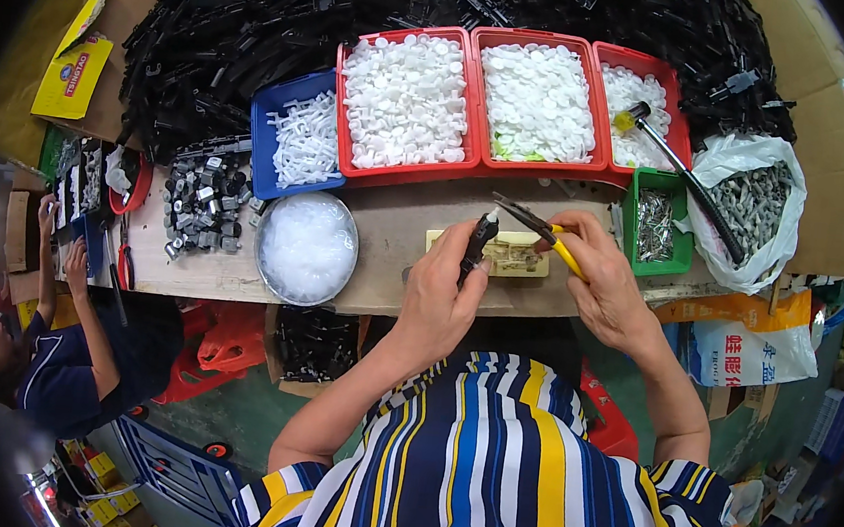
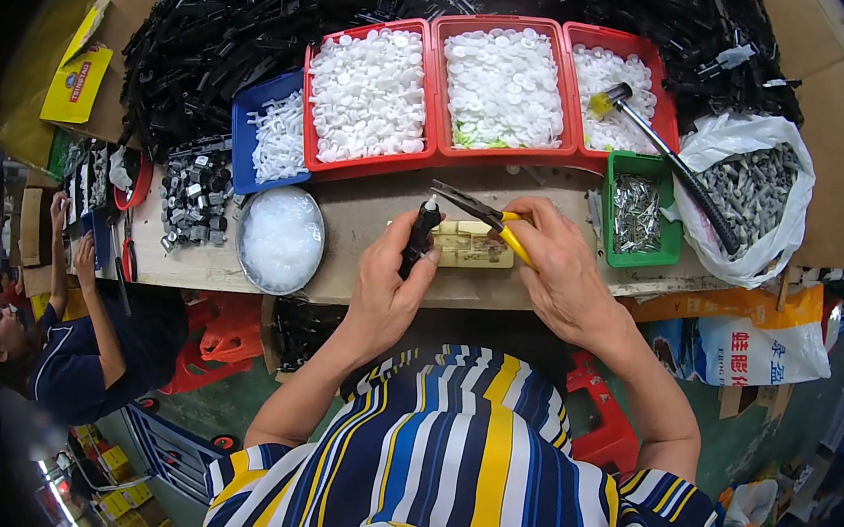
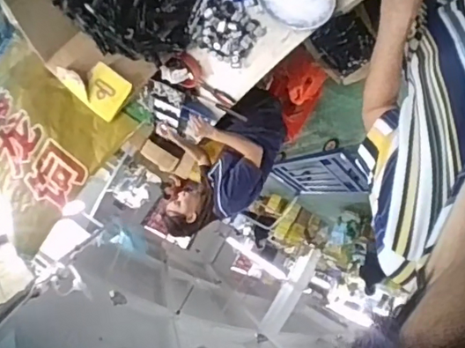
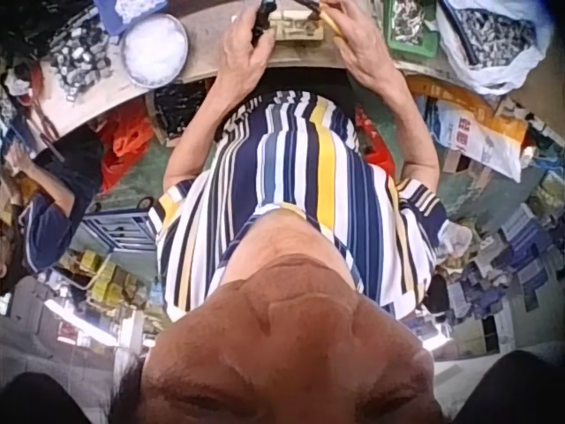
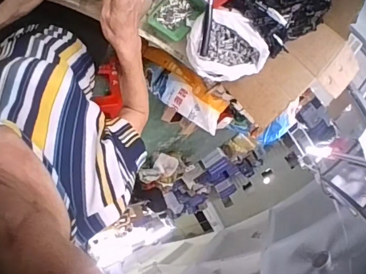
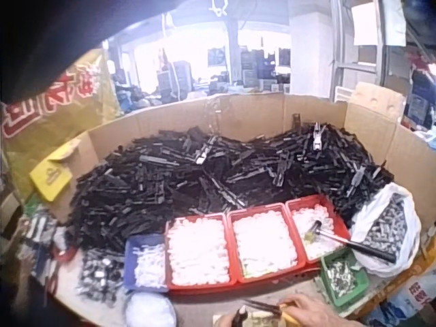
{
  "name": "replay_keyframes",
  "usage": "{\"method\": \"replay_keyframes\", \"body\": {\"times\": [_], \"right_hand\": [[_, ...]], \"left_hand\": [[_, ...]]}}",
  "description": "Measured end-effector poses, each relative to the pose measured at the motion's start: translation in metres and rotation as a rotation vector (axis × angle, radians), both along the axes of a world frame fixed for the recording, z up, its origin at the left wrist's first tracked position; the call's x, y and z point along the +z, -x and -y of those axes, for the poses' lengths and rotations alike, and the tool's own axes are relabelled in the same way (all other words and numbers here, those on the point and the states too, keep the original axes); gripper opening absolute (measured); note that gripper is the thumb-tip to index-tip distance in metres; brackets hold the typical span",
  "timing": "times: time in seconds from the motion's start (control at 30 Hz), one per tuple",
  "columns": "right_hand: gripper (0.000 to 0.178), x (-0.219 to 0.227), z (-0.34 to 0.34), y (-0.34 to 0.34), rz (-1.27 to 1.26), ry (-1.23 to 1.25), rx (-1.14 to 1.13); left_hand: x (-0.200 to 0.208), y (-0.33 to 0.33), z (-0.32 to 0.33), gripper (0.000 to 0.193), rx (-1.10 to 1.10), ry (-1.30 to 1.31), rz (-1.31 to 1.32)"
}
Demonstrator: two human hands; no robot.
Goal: The person assembles small padlocks at a workbench. They pick up a metal lock body, insert a white plastic component, and use pliers to secure a metal pin. The completed locks are placed into a pile on the table. This process is repeated continuously throughout the clip.
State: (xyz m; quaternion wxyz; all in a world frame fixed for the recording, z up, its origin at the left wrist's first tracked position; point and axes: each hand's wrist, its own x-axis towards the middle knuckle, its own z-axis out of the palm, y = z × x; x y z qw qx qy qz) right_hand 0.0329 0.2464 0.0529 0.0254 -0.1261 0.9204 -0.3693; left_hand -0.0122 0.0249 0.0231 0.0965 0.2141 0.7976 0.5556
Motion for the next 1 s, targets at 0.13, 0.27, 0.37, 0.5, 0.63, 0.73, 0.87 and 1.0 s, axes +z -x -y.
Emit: {"method": "replay_keyframes", "body": {"times": [0.13, 0.27, 0.37, 0.5, 0.63, 0.73, 0.87, 1.0], "right_hand": [[0.035, -0.001, -0.002, -0.003, -0.017, -0.01, 0.007], [0.025, 0.004, -0.004, -0.005, 0.039, 0.031, -0.009], [0.019, -0.003, -0.001, -0.013, -0.073, 0.018, 0.013], [0.02, 0.003, -0.005, -0.019, -0.097, 0.016, 0.063], [0.019, 0.009, -0.009, -0.024, -0.054, 0.025, 0.128], [0.02, 0.017, -0.003, -0.026, -0.063, 0.028, 0.179], [0.027, 0.013, 0.004, -0.023, -0.043, -0.056, 0.186], [0.037, 0.006, -0.002, -0.013, 0.017, -0.133, 0.073]], "left_hand": [[0.0, 0.0, -0.004, 0.032, -0.008, 0.017, -0.027], [0.007, 0.001, -0.009, 0.033, -0.055, 0.088, 0.037], [0.004, 0.0, -0.008, 0.027, -0.068, 0.123, -0.031], [0.002, -0.004, 0.002, 0.035, -0.241, -0.071, 0.395], [0.011, -0.003, 0.014, 0.044, -0.509, -0.519, 1.062], [0.011, -0.003, 0.023, 0.045, -0.65, -0.672, 1.231], [0.016, -0.007, 0.037, 0.04, -0.584, -0.63, 1.268], [0.01, -0.01, 0.077, 0.033, -0.426, -0.006, 0.847]]}}
